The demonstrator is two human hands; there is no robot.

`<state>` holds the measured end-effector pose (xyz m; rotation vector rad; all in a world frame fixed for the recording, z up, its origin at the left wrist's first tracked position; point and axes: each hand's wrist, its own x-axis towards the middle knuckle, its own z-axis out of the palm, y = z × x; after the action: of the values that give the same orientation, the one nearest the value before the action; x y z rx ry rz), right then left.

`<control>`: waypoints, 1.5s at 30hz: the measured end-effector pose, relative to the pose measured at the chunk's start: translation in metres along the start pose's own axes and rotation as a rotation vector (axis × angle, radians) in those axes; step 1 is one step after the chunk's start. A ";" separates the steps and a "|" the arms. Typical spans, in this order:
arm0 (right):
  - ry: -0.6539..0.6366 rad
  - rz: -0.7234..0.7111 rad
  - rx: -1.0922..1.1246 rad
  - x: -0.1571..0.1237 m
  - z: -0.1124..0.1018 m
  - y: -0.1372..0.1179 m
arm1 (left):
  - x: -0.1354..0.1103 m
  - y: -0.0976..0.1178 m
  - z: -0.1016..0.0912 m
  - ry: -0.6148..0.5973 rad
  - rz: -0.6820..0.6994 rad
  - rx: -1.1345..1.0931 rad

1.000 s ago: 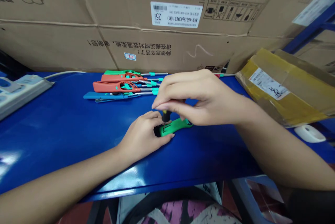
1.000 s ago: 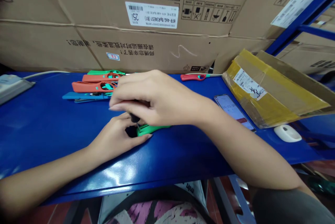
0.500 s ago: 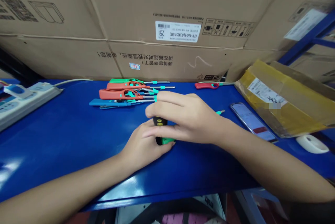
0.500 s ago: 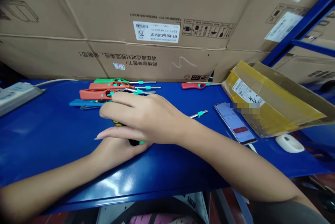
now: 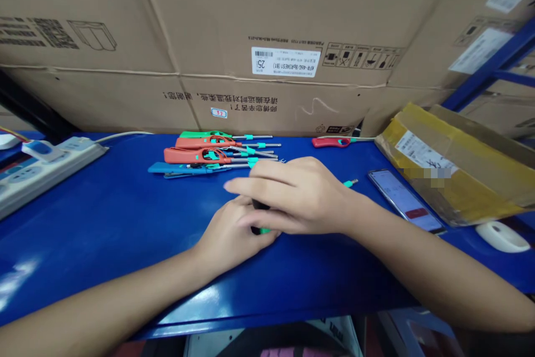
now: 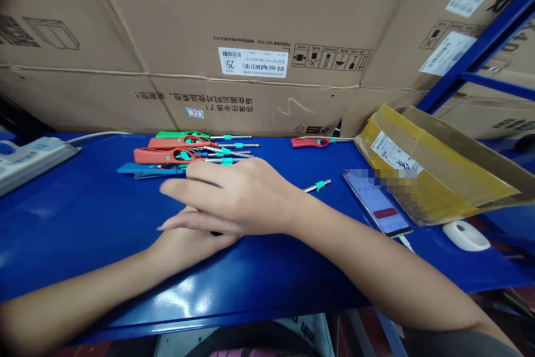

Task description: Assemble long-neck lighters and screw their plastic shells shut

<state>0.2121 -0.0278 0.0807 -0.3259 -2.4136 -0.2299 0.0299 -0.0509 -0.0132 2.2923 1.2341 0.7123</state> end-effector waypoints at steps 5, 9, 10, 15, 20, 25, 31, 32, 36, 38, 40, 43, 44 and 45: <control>-0.173 0.056 0.270 0.003 -0.015 0.004 | 0.001 0.003 -0.002 -0.036 -0.046 0.013; -0.010 0.007 -0.080 -0.003 0.002 0.005 | 0.001 0.007 -0.003 -0.011 -0.045 0.056; 0.030 -0.006 -0.114 -0.005 0.007 0.005 | 0.001 0.008 -0.004 -0.009 -0.044 0.060; -0.033 0.093 0.227 0.000 0.001 0.007 | 0.002 0.005 -0.003 -0.039 -0.051 0.049; -0.198 0.114 0.391 0.004 -0.018 0.012 | 0.002 0.000 0.000 -0.045 -0.102 0.038; -0.106 0.071 0.135 -0.003 -0.009 0.014 | 0.002 -0.001 0.002 -0.053 -0.129 0.055; -0.194 0.117 0.378 0.002 -0.013 0.010 | 0.003 0.004 -0.001 -0.036 -0.132 0.030; -0.208 0.127 0.421 0.002 -0.015 0.010 | 0.003 0.004 -0.001 -0.033 -0.137 0.027; -0.214 0.152 0.398 0.003 -0.016 0.009 | 0.002 0.005 -0.001 -0.032 -0.158 0.039; -0.219 0.147 0.384 0.003 -0.016 0.008 | 0.002 0.005 0.000 -0.032 -0.151 0.028; -0.227 0.143 0.404 0.003 -0.018 0.007 | 0.002 0.004 -0.001 -0.042 -0.133 0.028; -0.149 0.228 0.482 0.003 -0.029 0.011 | 0.003 0.003 -0.005 -0.100 -0.099 0.048; -0.093 0.296 0.513 0.002 -0.033 0.014 | 0.004 0.003 -0.008 -0.123 -0.092 0.053; -0.039 0.363 0.545 0.001 -0.036 0.019 | 0.005 0.002 -0.011 -0.143 -0.089 0.056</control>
<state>0.2385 -0.0189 0.1095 -0.5030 -2.2904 0.5891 0.0269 -0.0461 -0.0019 2.2735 1.2950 0.4795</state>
